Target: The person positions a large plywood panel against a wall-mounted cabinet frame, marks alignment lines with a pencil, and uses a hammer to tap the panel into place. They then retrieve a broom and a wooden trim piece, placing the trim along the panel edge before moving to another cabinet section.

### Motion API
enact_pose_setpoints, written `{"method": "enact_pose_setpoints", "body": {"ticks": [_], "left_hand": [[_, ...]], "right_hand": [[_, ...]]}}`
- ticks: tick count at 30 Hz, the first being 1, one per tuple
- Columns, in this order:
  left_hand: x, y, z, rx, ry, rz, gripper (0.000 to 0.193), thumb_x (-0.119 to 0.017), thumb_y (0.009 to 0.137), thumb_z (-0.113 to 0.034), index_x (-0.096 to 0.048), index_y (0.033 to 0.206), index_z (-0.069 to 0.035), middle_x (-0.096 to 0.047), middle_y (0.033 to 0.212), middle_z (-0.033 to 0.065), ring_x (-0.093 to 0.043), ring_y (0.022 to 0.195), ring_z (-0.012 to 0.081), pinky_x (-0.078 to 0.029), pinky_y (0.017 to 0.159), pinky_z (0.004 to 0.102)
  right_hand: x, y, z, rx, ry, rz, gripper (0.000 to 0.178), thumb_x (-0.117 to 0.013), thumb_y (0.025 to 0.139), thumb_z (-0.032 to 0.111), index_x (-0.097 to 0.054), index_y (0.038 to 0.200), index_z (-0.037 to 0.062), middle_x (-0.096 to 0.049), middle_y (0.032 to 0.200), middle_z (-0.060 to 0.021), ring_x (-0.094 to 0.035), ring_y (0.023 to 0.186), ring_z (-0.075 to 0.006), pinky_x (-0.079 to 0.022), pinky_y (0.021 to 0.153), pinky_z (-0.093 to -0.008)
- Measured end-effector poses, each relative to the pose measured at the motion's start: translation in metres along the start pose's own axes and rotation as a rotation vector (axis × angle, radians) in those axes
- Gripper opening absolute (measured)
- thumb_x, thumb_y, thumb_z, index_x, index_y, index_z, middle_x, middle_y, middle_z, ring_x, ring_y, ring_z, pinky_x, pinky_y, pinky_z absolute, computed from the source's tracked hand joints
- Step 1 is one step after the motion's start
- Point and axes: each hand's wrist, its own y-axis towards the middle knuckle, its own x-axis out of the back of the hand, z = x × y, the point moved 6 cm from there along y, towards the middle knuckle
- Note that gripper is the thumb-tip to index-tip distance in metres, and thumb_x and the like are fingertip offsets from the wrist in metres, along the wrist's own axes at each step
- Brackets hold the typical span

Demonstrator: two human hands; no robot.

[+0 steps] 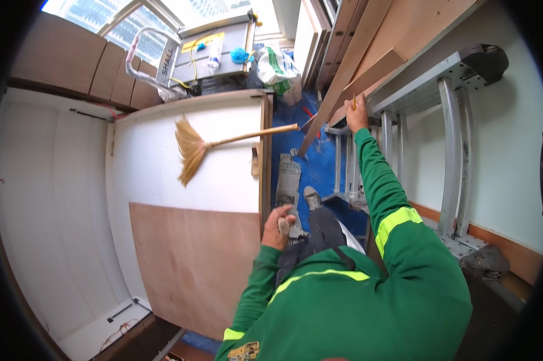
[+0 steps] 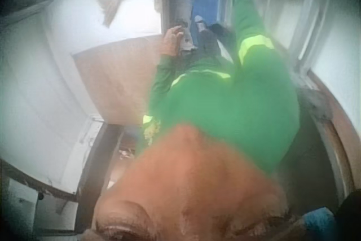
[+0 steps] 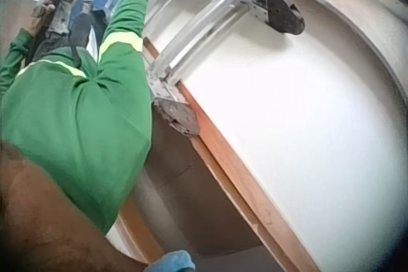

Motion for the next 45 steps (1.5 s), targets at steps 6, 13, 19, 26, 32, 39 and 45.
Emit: {"method": "enact_pose_setpoints", "body": {"ticks": [6, 13, 19, 26, 32, 39, 45], "left_hand": [[-0.022, -0.022, 0.02, 0.085, -0.048, 0.113, 0.048, -0.066, 0.099, -0.045, -0.063, 0.125, -0.004, -0.063, 0.095, 0.0072, -0.059, 0.087, 0.0158, -0.05, 0.08, 0.0307], [-0.007, -0.06, 0.061, 0.222, -0.004, 0.15, 0.058, -0.06, 0.099, -0.055, -0.064, 0.127, -0.004, -0.066, 0.105, 0.0092, -0.062, 0.096, 0.0192, -0.051, 0.087, 0.0353], [0.022, -0.059, 0.082, 0.22, 0.288, 0.23, 0.039, -0.067, 0.097, -0.043, -0.063, 0.104, -0.004, -0.062, 0.087, 0.0221, -0.062, 0.085, 0.0401, -0.049, 0.077, 0.0475], [0.019, -0.095, 0.127, -0.095, 0.658, 0.492, 0.026, -0.069, 0.09, -0.025, -0.063, 0.11, -0.009, -0.066, 0.107, 0.0167, -0.062, 0.108, 0.0378, -0.051, 0.092, 0.0485], [0.018, -0.081, 0.077, -0.336, 0.718, 0.355, 0.059, -0.079, 0.084, -0.031, -0.056, 0.137, -0.017, -0.059, 0.117, 0.0144, -0.058, 0.116, 0.0329, -0.048, 0.099, 0.0458], [0.098, -0.084, 0.145, -0.043, 0.231, 0.061, 0.074, -0.077, 0.089, -0.04, -0.046, 0.148, -0.009, -0.057, 0.122, 0.0219, -0.06, 0.109, 0.0355, -0.049, 0.097, 0.0448], [0.144, -0.228, 0.393, 0.572, 0.457, -0.044, 0.07, -0.075, 0.087, -0.048, -0.058, 0.138, -0.004, -0.067, 0.112, 0.0231, -0.065, 0.102, 0.0333, -0.053, 0.09, 0.0446]], "right_hand": [[0.024, 0.096, 0.009, -0.114, -0.168, -0.115, 0.081, -0.058, 0.088, 0.018, -0.021, 0.158, -0.0002, -0.058, 0.132, -0.0301, -0.063, 0.11, -0.0391, -0.049, 0.092, -0.0404], [0.063, -0.007, -0.029, -0.062, -0.174, -0.267, 0.058, -0.06, 0.092, 0.026, -0.051, 0.138, -0.0072, -0.059, 0.132, -0.0331, -0.059, 0.122, -0.0462, -0.047, 0.105, -0.0464], [-0.025, -0.281, 0.049, -0.359, 0.12, 0.77, 0.064, -0.052, 0.1, 0.061, -0.064, 0.127, 0.0045, -0.072, 0.094, -0.0094, -0.047, 0.049, -0.0078, -0.04, 0.044, -0.0271], [-0.007, -0.455, 0.126, 0.279, -0.949, 1.407, 0.066, -0.063, 0.091, 0.058, -0.073, 0.101, -0.007, -0.072, 0.085, -0.025, -0.072, 0.083, -0.0394, -0.056, 0.077, -0.0472], [0.027, -0.469, 0.045, -0.296, -0.258, 1.157, 0.036, -0.071, 0.091, 0.037, -0.072, 0.097, 0.0014, -0.062, 0.068, -0.0049, -0.058, 0.058, -0.0164, -0.045, 0.051, -0.0334], [0.016, -0.392, 0.03, -0.626, 0.113, 0.643, 0.024, -0.071, 0.091, 0.032, -0.064, 0.089, 0.0087, -0.052, 0.065, 0.0014, -0.044, 0.049, -0.0084, -0.034, 0.043, -0.0251], [-0.075, -0.209, 0.018, -0.508, 0.132, 0.366, 0.025, -0.07, 0.093, 0.036, -0.065, 0.09, 0.0119, -0.052, 0.069, 0.0037, -0.046, 0.053, -0.0079, -0.038, 0.046, -0.0245]]}}
